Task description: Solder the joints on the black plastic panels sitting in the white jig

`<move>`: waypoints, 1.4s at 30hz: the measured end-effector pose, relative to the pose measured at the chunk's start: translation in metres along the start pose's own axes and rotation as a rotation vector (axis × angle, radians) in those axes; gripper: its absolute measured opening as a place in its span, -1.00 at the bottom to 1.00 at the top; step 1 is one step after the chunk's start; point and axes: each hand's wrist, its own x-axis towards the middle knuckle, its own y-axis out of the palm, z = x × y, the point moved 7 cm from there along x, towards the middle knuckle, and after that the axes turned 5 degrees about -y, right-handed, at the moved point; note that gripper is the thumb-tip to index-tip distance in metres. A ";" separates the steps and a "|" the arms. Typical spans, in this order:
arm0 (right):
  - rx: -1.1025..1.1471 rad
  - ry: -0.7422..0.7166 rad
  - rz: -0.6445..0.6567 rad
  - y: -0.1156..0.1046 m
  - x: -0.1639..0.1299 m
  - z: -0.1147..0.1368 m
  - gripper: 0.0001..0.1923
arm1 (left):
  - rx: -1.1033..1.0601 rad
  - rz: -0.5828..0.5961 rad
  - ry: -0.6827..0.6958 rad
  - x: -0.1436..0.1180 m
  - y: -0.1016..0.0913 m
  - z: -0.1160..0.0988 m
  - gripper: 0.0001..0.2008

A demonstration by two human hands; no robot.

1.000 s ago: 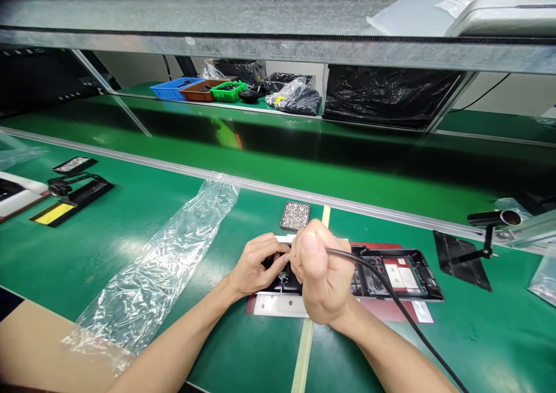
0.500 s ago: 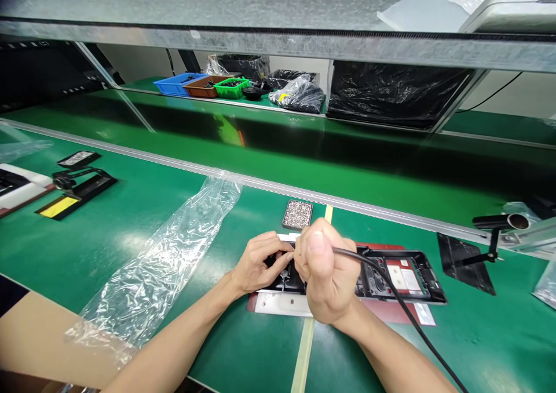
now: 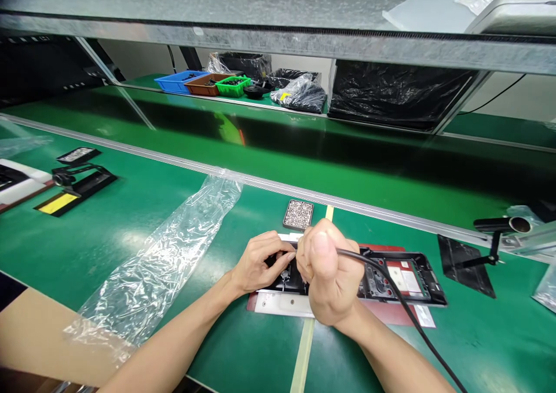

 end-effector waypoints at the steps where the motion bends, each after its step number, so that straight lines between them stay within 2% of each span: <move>1: 0.003 0.000 -0.002 0.000 0.000 0.000 -0.59 | 0.001 0.002 -0.001 0.000 0.000 0.000 -0.82; 42: -0.011 0.032 -0.045 -0.008 0.007 0.007 -0.57 | -0.006 -0.021 0.007 0.007 0.008 -0.004 -0.83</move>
